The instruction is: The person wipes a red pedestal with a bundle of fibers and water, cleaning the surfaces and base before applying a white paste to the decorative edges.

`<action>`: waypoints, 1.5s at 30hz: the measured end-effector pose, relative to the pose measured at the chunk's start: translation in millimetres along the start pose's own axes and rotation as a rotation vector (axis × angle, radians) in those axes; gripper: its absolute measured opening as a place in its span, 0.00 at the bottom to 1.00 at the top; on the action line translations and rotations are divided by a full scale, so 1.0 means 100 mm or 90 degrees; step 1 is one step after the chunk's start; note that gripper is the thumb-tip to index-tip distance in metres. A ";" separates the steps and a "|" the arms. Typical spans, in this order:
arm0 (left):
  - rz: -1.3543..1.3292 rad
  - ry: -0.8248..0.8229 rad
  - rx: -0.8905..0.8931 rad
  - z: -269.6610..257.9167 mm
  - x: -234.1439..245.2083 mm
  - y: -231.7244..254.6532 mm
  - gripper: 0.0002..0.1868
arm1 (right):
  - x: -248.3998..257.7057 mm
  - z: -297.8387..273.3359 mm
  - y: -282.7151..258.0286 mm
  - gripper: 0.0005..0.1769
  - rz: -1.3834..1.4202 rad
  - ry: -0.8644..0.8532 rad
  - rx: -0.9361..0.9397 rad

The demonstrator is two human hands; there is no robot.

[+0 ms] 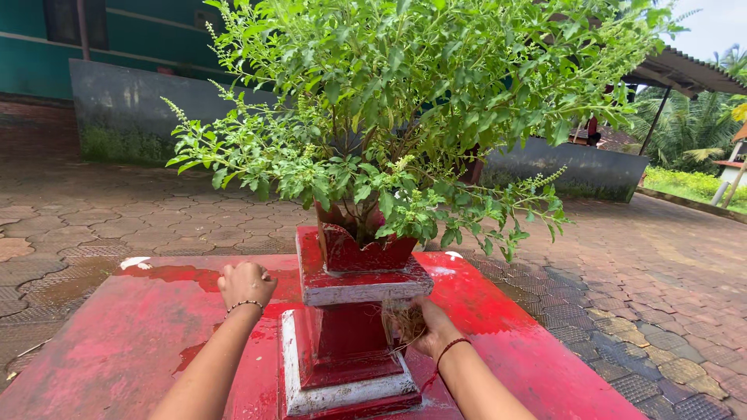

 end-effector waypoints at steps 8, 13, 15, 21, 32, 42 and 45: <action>0.140 0.047 -0.236 -0.13 -0.24 0.29 0.19 | 0.66 0.84 0.36 0.13 0.197 0.061 0.014; 0.038 0.042 -0.076 -0.02 -0.54 0.56 0.32 | 0.94 1.59 0.27 0.09 0.294 0.069 0.037; -0.048 0.042 0.034 0.05 -0.72 0.61 0.39 | 1.09 1.72 0.26 0.17 0.282 0.112 0.098; -0.256 -0.124 0.266 0.02 -1.12 0.73 0.47 | 1.10 1.77 -0.22 0.14 0.380 0.072 0.382; -0.451 -0.037 0.126 0.45 -1.91 0.44 0.27 | 0.02 2.16 0.91 0.15 0.198 0.335 0.481; -0.472 -0.280 0.261 0.62 -2.47 0.14 0.37 | 0.65 2.17 0.11 0.09 0.385 0.224 0.441; -0.571 -0.395 0.298 0.53 -2.39 0.19 0.33 | 0.20 1.84 0.26 0.13 0.256 0.188 0.536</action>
Point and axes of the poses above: each hand's wrist, its own z-axis towards the middle knuckle, its own x-axis out of the back of the hand, y = z × x, the point moved 6 cm from there along z, towards the middle knuckle, and after that the axes turned 3 degrees about -y, right-handed, at the moved point
